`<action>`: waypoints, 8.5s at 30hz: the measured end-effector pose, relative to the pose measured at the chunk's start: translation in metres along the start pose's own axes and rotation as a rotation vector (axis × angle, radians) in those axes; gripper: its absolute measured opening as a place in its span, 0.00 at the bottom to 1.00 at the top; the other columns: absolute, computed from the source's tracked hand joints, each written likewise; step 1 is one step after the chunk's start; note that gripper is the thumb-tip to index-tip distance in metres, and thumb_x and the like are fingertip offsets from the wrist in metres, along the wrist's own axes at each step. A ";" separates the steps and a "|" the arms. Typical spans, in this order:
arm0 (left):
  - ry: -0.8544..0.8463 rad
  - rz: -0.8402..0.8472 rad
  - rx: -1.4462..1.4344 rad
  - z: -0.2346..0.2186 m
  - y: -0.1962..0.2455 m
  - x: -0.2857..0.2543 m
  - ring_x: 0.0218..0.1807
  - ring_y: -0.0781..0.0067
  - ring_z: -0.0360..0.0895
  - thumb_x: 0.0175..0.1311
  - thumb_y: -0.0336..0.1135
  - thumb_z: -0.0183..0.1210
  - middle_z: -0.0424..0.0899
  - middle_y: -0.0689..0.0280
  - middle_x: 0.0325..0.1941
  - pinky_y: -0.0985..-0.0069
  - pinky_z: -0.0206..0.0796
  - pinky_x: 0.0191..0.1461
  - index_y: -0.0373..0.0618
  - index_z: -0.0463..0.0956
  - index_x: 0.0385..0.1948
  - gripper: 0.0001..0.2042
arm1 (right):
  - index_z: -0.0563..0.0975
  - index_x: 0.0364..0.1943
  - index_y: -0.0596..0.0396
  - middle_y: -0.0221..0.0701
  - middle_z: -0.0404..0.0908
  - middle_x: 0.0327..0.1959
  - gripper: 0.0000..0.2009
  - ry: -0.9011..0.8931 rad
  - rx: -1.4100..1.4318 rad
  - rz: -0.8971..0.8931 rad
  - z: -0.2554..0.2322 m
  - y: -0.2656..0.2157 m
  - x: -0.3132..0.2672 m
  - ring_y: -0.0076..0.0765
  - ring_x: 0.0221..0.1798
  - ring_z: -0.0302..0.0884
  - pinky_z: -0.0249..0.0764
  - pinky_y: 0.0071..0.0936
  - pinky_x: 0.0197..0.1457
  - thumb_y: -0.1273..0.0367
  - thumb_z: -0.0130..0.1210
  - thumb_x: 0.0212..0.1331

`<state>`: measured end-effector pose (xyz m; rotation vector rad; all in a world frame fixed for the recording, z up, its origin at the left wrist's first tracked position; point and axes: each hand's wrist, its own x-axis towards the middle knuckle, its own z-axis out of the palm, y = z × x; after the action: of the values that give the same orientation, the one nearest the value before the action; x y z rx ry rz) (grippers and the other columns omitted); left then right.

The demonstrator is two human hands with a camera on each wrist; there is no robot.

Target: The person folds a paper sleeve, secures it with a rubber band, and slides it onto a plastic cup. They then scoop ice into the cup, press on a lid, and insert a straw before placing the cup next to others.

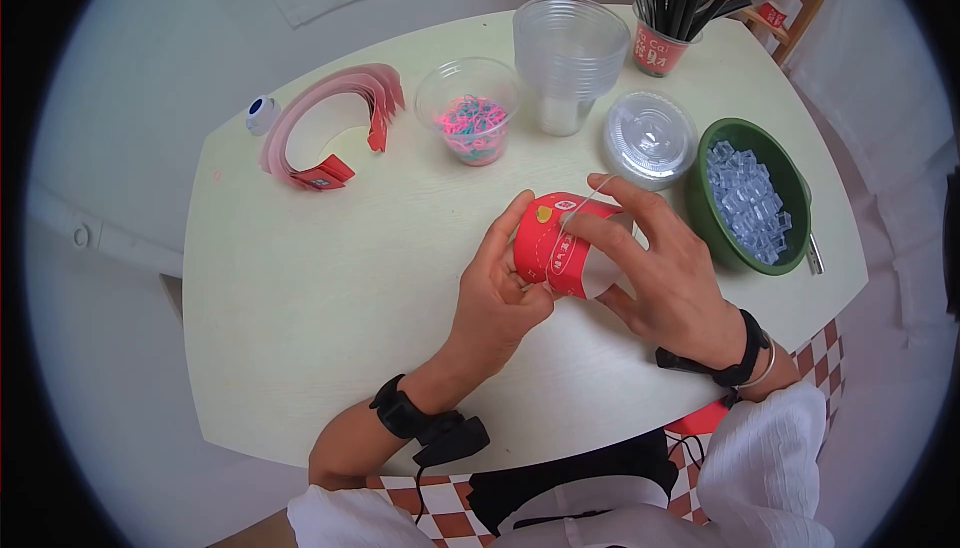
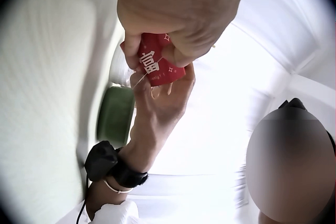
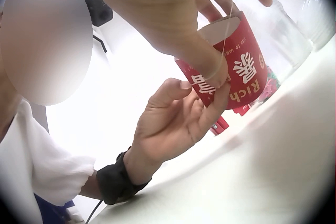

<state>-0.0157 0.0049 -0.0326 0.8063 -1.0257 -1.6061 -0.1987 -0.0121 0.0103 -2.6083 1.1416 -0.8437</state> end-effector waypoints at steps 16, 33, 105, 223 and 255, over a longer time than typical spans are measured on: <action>-0.084 -0.086 0.067 -0.006 0.000 0.003 0.45 0.74 0.76 0.49 0.11 0.40 0.68 0.57 0.57 0.70 0.73 0.50 0.37 0.43 0.68 0.38 | 0.68 0.52 0.45 0.32 0.68 0.54 0.32 -0.084 0.247 0.068 0.003 0.012 0.000 0.44 0.52 0.73 0.76 0.35 0.44 0.72 0.68 0.36; -0.163 0.017 0.143 -0.001 0.002 -0.003 0.61 0.75 0.65 0.49 0.11 0.47 0.59 0.61 0.64 0.81 0.64 0.56 0.42 0.44 0.68 0.39 | 0.68 0.51 0.45 0.29 0.70 0.52 0.34 -0.075 0.126 0.077 0.005 0.007 -0.002 0.39 0.48 0.74 0.75 0.32 0.37 0.77 0.65 0.31; -0.085 -0.188 -0.124 -0.013 -0.003 -0.001 0.40 0.77 0.77 0.54 0.17 0.46 0.73 0.61 0.47 0.83 0.75 0.33 0.39 0.61 0.56 0.24 | 0.68 0.54 0.43 0.39 0.67 0.57 0.33 -0.274 0.296 0.014 0.004 0.010 -0.007 0.49 0.49 0.75 0.77 0.37 0.45 0.70 0.68 0.36; -0.316 -0.353 0.455 0.008 0.042 -0.003 0.20 0.86 0.72 0.59 0.23 0.50 0.81 0.63 0.27 0.90 0.63 0.18 0.41 0.58 0.62 0.26 | 0.74 0.25 0.50 0.26 0.72 0.24 0.06 -0.100 -0.031 -0.301 -0.005 0.012 -0.010 0.30 0.26 0.75 0.68 0.29 0.22 0.70 0.60 0.41; -0.190 -0.088 -0.056 -0.021 -0.002 -0.003 0.43 0.80 0.74 0.62 0.39 0.56 0.78 0.65 0.41 0.78 0.66 0.50 0.38 0.70 0.43 0.15 | 0.78 0.25 0.51 0.27 0.75 0.23 0.02 0.128 0.240 0.015 -0.010 0.015 -0.018 0.35 0.22 0.74 0.68 0.29 0.23 0.72 0.59 0.46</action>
<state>0.0030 0.0031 -0.0428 0.6784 -1.0858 -1.8061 -0.2238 -0.0088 0.0046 -2.3780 1.0171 -1.0853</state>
